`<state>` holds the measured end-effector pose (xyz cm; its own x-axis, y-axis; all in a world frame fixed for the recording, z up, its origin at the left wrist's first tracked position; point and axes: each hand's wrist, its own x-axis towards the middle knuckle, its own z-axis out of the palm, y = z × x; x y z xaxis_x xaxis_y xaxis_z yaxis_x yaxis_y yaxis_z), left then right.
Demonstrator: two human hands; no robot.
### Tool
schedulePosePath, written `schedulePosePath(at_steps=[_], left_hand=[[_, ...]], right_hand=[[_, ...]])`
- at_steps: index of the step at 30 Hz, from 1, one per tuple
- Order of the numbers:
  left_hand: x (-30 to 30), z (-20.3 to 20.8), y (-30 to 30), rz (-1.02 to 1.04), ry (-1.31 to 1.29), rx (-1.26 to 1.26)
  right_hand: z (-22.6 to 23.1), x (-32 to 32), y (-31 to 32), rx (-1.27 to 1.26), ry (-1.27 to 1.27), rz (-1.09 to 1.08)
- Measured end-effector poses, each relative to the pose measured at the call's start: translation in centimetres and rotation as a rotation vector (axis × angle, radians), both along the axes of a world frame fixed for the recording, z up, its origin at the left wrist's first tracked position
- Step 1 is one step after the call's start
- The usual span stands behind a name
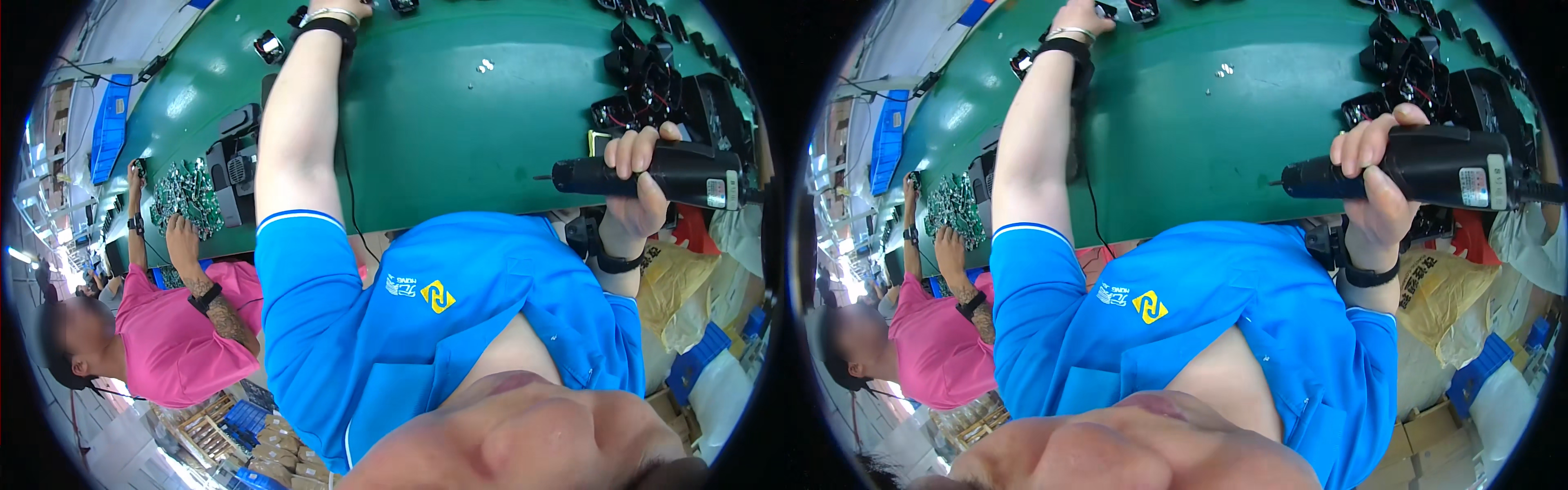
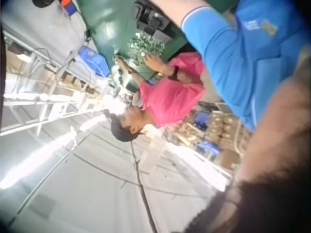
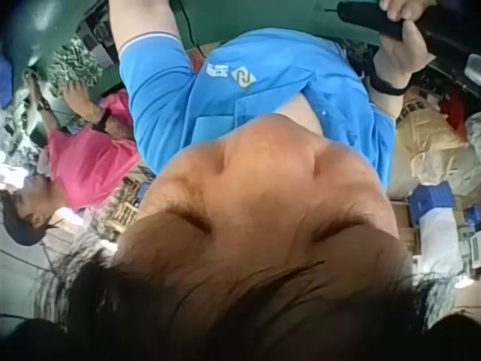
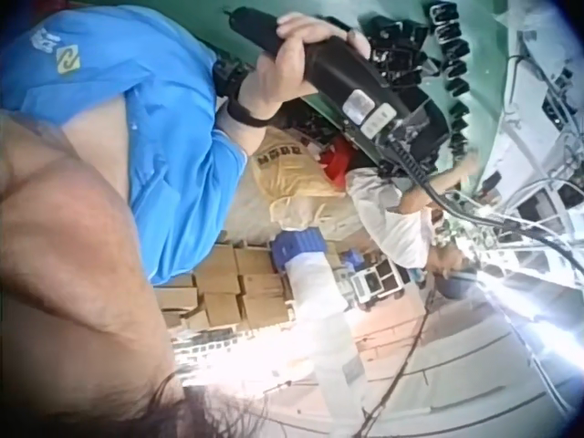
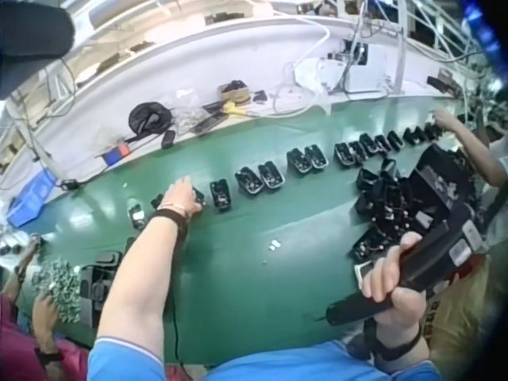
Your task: Assemble small electronic devices using an electric screwdriver to secure housings with screws.
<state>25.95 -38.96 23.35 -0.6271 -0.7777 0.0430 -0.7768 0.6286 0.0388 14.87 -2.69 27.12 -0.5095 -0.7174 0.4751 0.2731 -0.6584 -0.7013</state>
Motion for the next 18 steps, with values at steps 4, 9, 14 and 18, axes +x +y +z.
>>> schedulePosePath(at_steps=[4, 9, 14, 18], left_hand=[[1.8, 2.1, 2.8, -0.038, 0.191, 0.007], [6.0, 0.7, 14.9, -0.714, 0.436, 0.316], [6.7, -1.8, 17.7, -0.649, 0.45, 0.306], [7.3, -1.3, 16.7, -0.652, 0.417, 0.363]], right_hand=[[-0.4, -0.4, 0.3, -0.032, 0.012, 0.051], [-1.1, -0.7, -0.1, -0.068, -0.01, 0.092], [-1.0, -0.6, -0.5, -0.047, 0.009, 0.111], [-1.1, -0.5, 0.1, -0.064, 0.008, 0.13]])
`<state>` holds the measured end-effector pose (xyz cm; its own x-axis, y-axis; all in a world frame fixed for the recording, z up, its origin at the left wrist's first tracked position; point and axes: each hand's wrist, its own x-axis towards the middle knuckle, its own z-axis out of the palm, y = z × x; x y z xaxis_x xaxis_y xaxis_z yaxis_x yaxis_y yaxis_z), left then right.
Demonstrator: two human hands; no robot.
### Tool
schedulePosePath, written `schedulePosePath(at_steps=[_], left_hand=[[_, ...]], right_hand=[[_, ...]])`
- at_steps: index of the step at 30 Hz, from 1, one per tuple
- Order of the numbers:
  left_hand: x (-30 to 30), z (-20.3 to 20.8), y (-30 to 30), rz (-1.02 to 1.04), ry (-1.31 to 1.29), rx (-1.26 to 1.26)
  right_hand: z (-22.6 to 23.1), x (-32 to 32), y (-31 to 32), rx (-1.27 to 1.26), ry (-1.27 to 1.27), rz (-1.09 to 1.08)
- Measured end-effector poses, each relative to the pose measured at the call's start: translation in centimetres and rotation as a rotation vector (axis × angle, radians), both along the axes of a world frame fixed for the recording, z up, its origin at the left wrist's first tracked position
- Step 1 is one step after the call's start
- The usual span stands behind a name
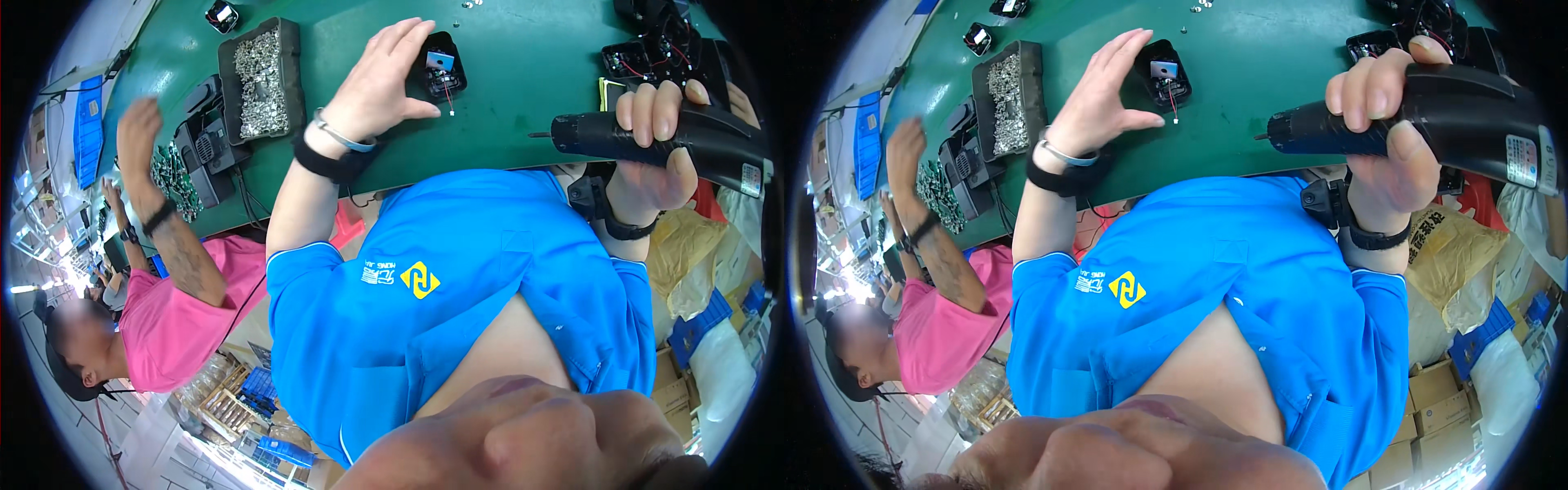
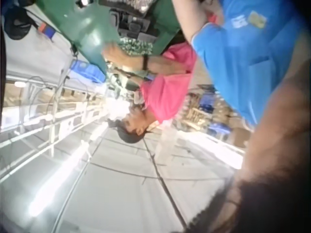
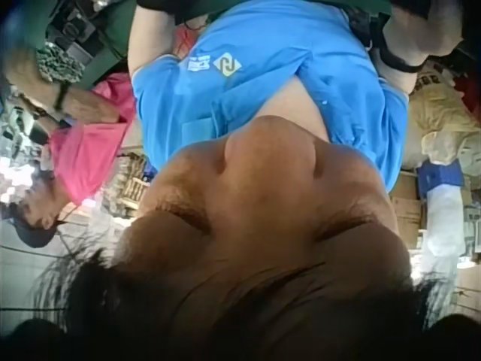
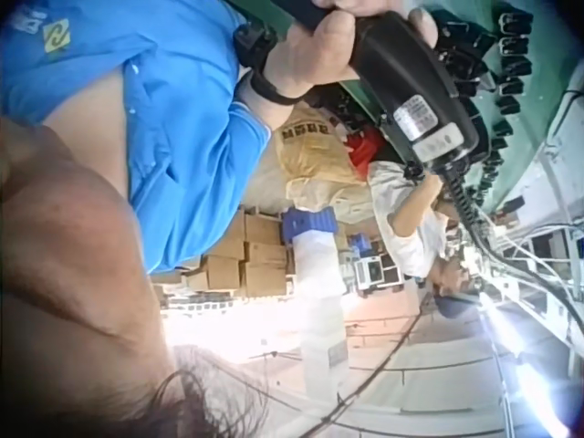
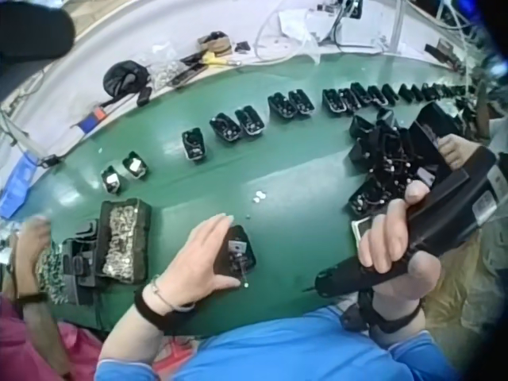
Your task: Assemble small electronic devices using an electric screwdriver to secure housings with screws.
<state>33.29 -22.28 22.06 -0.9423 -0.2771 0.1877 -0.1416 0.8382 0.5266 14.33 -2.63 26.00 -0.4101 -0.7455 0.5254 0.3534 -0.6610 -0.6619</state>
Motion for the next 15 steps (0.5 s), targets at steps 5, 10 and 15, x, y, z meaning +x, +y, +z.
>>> schedulePosePath(at_steps=[5, 10, 15], left_hand=[[-0.6, 0.6, -0.3, 0.098, 0.055, 0.204], [-2.0, -0.8, 0.3, 0.129, 0.015, -0.015], [-1.9, -1.2, 0.3, 0.198, 0.002, -0.017]], right_hand=[[-0.5, 0.1, 0.2, -0.002, 0.003, 0.003], [-0.3, 0.0, 0.4, -0.011, 0.006, 0.019], [-0.5, 0.0, 0.5, -0.008, 0.014, 0.017]])
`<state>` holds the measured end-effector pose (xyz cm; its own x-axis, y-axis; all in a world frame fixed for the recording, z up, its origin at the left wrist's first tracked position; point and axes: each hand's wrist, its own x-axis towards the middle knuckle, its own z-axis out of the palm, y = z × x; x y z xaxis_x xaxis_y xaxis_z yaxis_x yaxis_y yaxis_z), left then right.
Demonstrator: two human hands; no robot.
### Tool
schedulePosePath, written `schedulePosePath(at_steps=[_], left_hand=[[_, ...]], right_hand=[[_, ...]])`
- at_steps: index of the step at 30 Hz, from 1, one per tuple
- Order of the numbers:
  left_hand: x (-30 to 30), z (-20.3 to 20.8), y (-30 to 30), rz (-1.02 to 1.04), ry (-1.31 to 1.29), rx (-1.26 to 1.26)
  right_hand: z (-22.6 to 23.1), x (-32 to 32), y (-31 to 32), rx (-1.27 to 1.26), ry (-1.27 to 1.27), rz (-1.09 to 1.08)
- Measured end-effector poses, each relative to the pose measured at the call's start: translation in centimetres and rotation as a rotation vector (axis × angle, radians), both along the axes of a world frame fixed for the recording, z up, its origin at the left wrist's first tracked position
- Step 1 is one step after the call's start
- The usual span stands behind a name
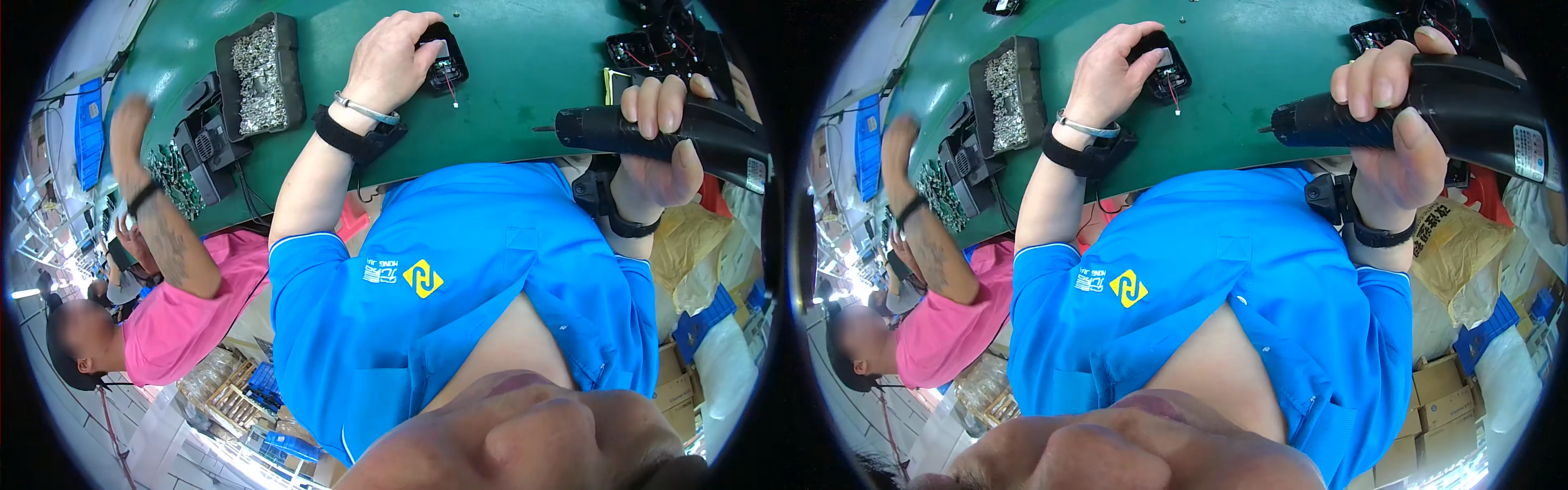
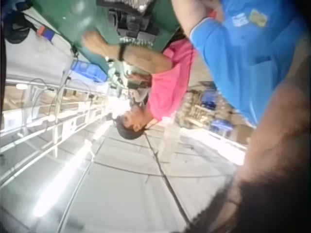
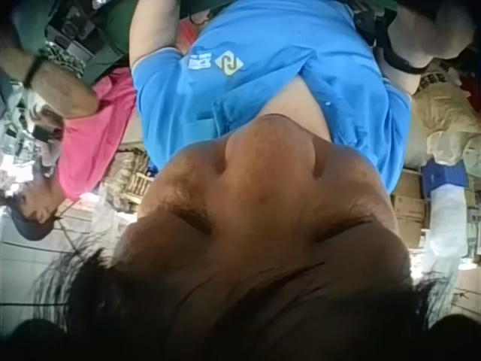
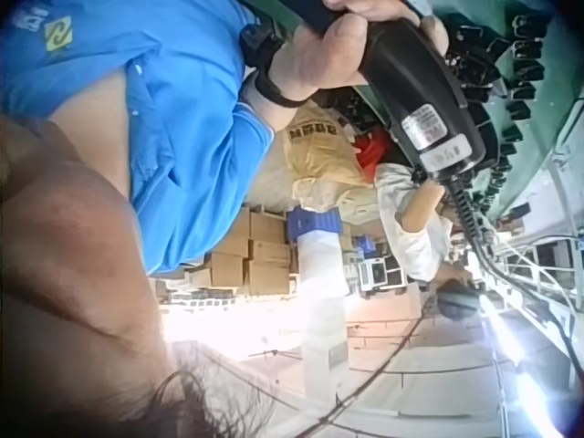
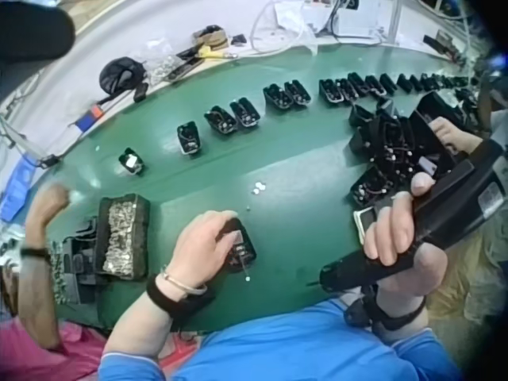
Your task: Assemble small electronic devices using an electric screwdriver to secure housings with screws.
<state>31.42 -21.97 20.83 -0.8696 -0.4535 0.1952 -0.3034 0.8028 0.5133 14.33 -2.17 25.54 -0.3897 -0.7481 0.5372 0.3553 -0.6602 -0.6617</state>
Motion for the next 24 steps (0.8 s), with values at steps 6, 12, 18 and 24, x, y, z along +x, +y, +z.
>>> schedulePosePath(at_steps=[6, 12, 18, 24], left_hand=[[0.2, 1.4, 0.1, -0.015, 0.049, 0.217], [1.1, 2.9, -1.1, -0.02, -0.026, 0.087], [-1.4, 4.5, -1.1, -0.121, 0.082, -0.119], [-6.2, 3.6, -2.3, -0.272, -0.294, -0.262]], right_hand=[[-0.1, -0.1, 0.1, 0.004, -0.004, -0.003], [-0.4, -0.3, 0.0, -0.032, -0.031, 0.008], [-0.4, -0.1, -0.2, -0.025, 0.017, 0.011], [-0.3, 0.0, -0.1, -0.014, 0.002, -0.026]])
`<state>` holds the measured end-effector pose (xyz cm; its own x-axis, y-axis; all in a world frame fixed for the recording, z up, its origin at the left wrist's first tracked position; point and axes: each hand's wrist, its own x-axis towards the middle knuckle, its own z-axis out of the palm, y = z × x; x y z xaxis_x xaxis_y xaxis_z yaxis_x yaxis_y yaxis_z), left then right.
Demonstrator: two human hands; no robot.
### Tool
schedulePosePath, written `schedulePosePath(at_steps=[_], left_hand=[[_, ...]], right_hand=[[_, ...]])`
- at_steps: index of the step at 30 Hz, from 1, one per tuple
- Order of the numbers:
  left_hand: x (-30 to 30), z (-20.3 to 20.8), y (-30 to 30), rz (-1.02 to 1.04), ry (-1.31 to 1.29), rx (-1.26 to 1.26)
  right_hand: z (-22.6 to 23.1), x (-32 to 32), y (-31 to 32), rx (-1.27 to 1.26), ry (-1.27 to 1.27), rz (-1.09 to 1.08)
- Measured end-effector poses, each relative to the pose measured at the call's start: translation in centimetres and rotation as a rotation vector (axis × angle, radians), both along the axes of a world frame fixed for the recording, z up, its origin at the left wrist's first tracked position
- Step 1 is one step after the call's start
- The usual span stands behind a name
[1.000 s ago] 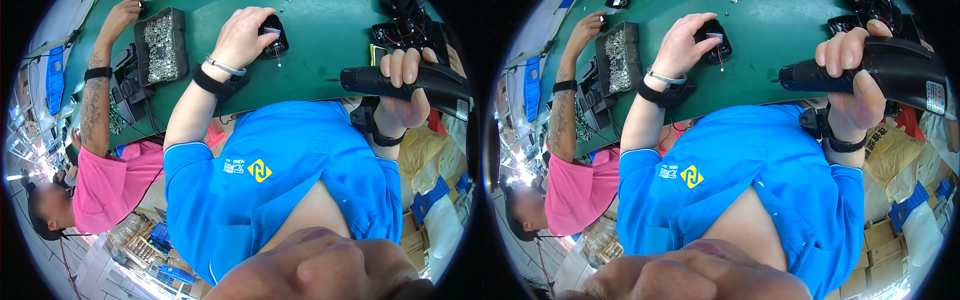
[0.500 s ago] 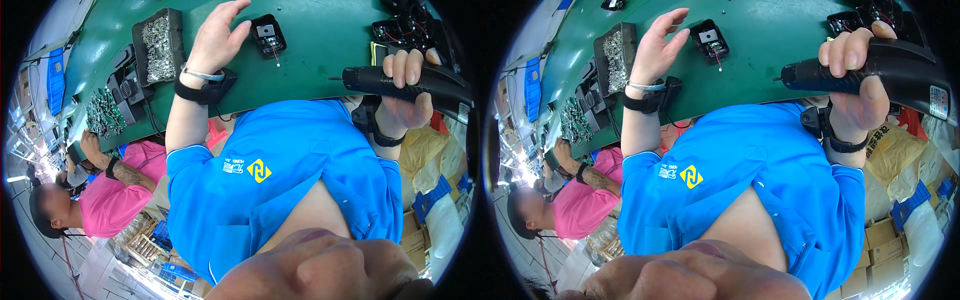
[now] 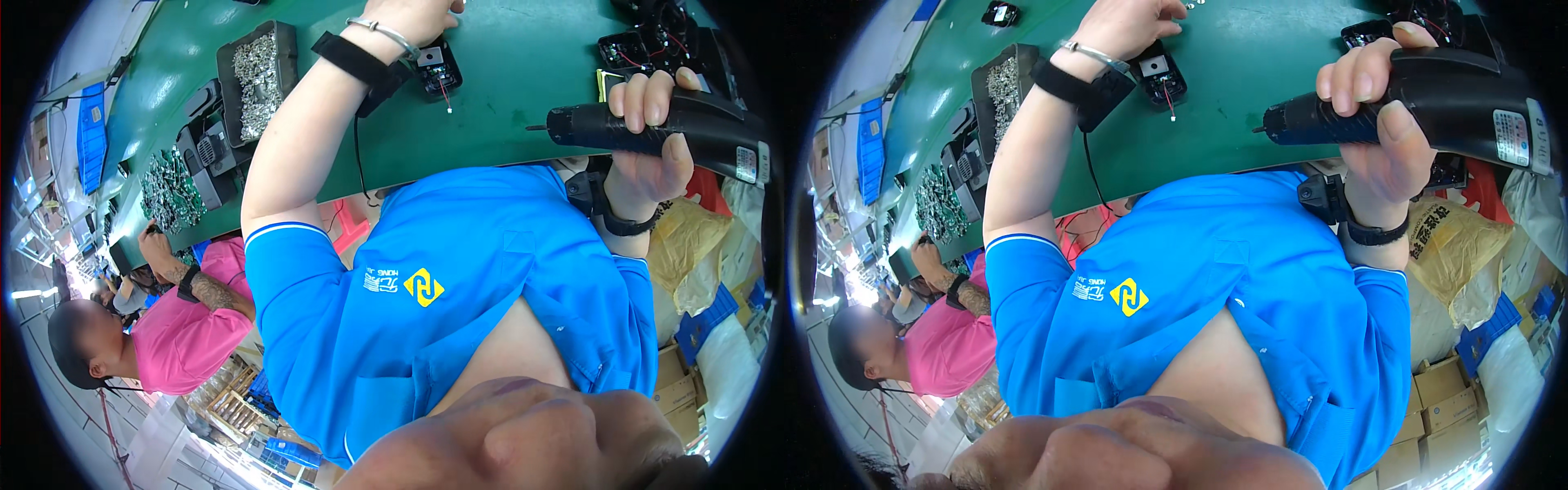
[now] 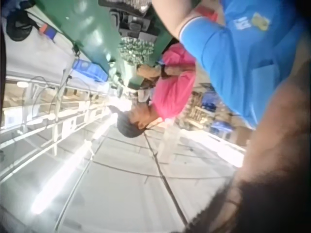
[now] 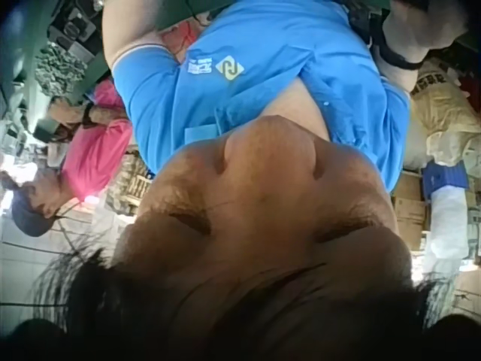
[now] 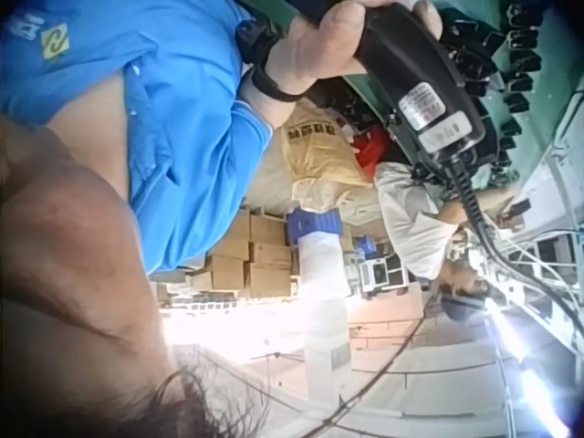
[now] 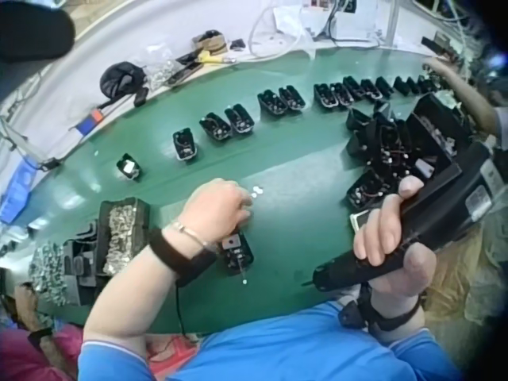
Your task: Assemble small electronic devices using an electric screwdriver to secure housings with screws.
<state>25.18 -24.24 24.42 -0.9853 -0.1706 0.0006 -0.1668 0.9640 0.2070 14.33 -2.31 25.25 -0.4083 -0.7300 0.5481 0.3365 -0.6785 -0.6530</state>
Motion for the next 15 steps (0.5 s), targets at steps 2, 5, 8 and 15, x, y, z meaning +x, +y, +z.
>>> schedulePosePath(at_steps=[2, 5, 8, 15], left_hand=[[-0.4, -0.7, -0.6, 0.023, -0.014, 0.047], [-0.4, -1.5, -1.3, 0.087, -0.158, 0.113], [-0.3, -1.5, -1.6, 0.104, -0.155, 0.177], [2.3, 0.8, -0.5, 0.199, 0.142, 0.572]], right_hand=[[-0.1, 0.0, 0.0, 0.0, -0.002, -0.011], [-0.3, -0.1, 0.0, 0.001, -0.01, -0.011], [-0.1, 0.0, -0.1, 0.005, -0.016, -0.01], [1.3, -1.3, -0.2, -0.079, 0.052, 0.049]])
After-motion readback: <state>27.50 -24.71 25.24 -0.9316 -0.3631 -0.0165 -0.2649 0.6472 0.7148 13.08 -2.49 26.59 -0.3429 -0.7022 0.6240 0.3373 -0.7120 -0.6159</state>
